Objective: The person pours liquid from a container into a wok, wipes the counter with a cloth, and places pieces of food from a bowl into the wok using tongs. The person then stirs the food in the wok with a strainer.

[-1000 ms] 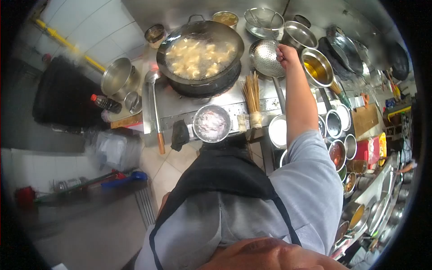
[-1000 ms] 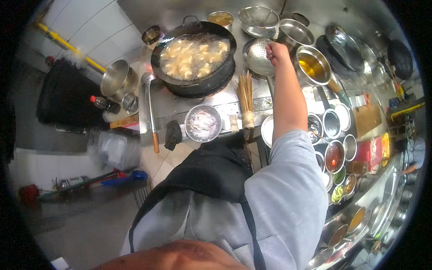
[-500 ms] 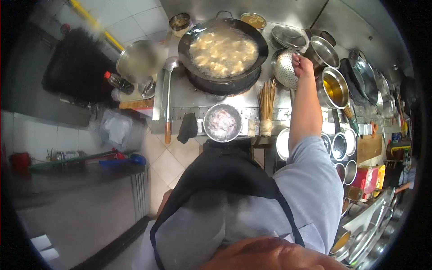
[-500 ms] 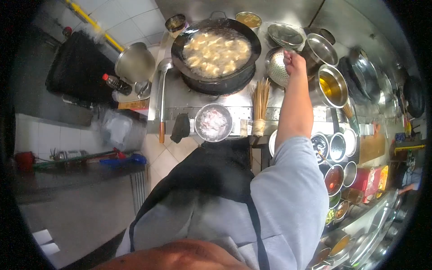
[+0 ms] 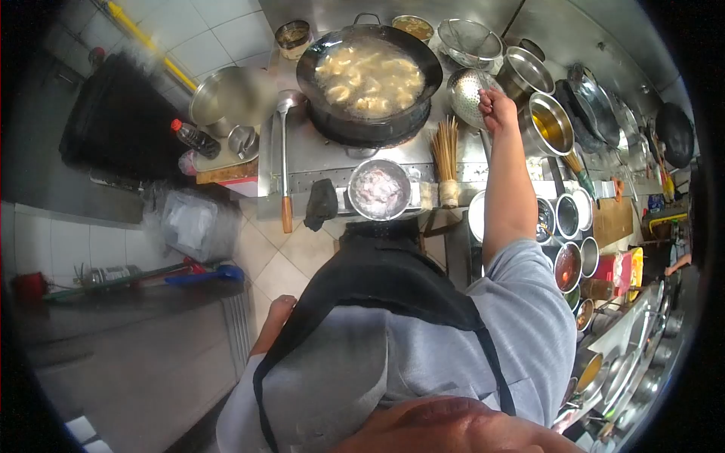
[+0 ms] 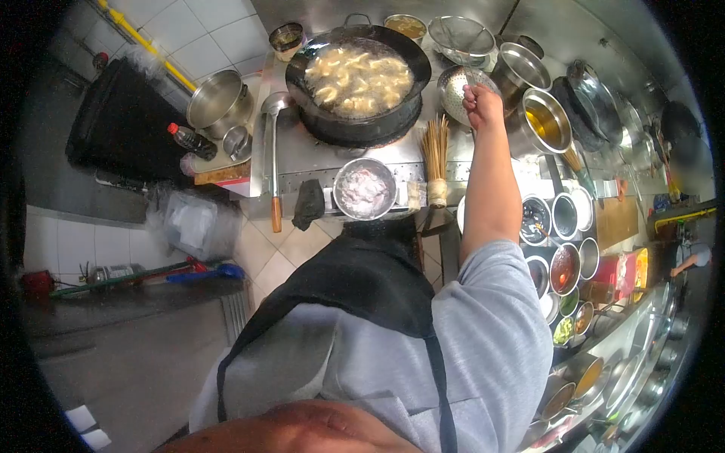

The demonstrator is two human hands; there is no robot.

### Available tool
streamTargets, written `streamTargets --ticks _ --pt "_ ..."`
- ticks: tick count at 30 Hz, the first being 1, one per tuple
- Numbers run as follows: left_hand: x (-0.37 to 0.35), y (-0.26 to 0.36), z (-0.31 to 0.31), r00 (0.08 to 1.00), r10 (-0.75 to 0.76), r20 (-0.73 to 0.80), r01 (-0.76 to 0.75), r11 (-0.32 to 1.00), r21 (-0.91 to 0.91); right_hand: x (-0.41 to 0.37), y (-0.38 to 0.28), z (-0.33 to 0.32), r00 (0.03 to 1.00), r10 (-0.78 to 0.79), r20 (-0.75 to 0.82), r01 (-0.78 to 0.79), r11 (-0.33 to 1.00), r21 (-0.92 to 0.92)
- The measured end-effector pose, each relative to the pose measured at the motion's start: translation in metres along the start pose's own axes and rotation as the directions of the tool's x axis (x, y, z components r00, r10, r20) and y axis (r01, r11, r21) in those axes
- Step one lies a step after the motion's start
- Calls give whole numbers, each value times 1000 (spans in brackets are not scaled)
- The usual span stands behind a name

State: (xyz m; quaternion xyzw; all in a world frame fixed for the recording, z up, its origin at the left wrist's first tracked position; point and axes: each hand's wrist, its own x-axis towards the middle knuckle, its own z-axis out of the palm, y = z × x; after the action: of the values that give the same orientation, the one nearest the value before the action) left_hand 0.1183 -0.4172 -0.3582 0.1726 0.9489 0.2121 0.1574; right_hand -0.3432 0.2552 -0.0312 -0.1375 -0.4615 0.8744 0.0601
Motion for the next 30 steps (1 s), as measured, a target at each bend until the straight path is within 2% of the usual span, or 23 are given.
streamTargets --ticks 2,4,7,8,9,10,12,13,15,16,17,18,20,22,24,25,26,28,29,30 --pt "-2 -7 8 1000 -5 10 5 999 32 -12 2 6 1000 -6 11 6 1000 -7" --pt "-12 -9 16 999 -29 19 28 998 59 -37 5 19 995 12 103 -10 1000 -21" --pt "-19 -11 23 999 -48 -23 49 999 23 -69 22 41 997 28 67 -23 997 -77" --pt "-19 -12 23 986 -144 83 144 990 4 -84 28 52 995 59 78 -51 994 -93" --pt "-17 -12 20 954 -232 190 237 971 -3 -79 41 43 975 91 203 -77 994 -75" --pt "-15 -11 15 954 -233 188 238 971 -4 -87 50 48 979 113 168 -94 989 -116" --pt "-17 -8 5 978 -118 172 115 993 29 -110 67 62 982 175 78 -155 965 -211" --pt "-18 -14 8 978 -115 173 112 993 30 -123 69 63 957 261 127 -233 951 -203" --pt "-16 -25 13 999 43 -13 -44 998 -44 -155 77 72 936 342 87 -314 919 -237" --pt "-13 -20 6 999 47 -12 -47 998 -43 -168 79 65 937 340 84 -313 920 -235" --pt "-8 -7 -8 955 -276 108 296 908 -298 -178 78 53 916 398 49 -377 896 -235" --pt "-5 7 -21 799 -522 298 599 646 -474 -188 78 40 891 454 14 -439 868 -233" --pt "-5 29 -48 780 -535 324 622 610 -491 -201 85 -4 808 567 162 -503 806 -313" --pt "-1 54 -80 742 -558 372 664 537 -520 -227 91 -24 698 699 158 -509 638 -578" --pt "2 63 -98 702 -575 421 703 465 -538 -242 125 -44 504 864 -8 -569 325 -756" --pt "3 60 -98 719 -563 408 687 487 -539 -247 153 -57 405 899 -168 -488 57 -871" --pt "2 49 -86 755 -531 385 653 554 -516 -252 185 -75 324 882 -343 -365 -218 -905" --pt "0 12 -48 844 -437 313 535 732 -422 -271 244 -129 359 831 -424 -241 -357 -903" --pt "2 -11 -29 904 -343 254 414 848 -330 -282 262 -150 405 805 -434 -219 -375 -901" --pt "6 -30 -13 954 -226 196 267 939 -216 -294 269 -164 445 783 -435 -280 -340 -898"
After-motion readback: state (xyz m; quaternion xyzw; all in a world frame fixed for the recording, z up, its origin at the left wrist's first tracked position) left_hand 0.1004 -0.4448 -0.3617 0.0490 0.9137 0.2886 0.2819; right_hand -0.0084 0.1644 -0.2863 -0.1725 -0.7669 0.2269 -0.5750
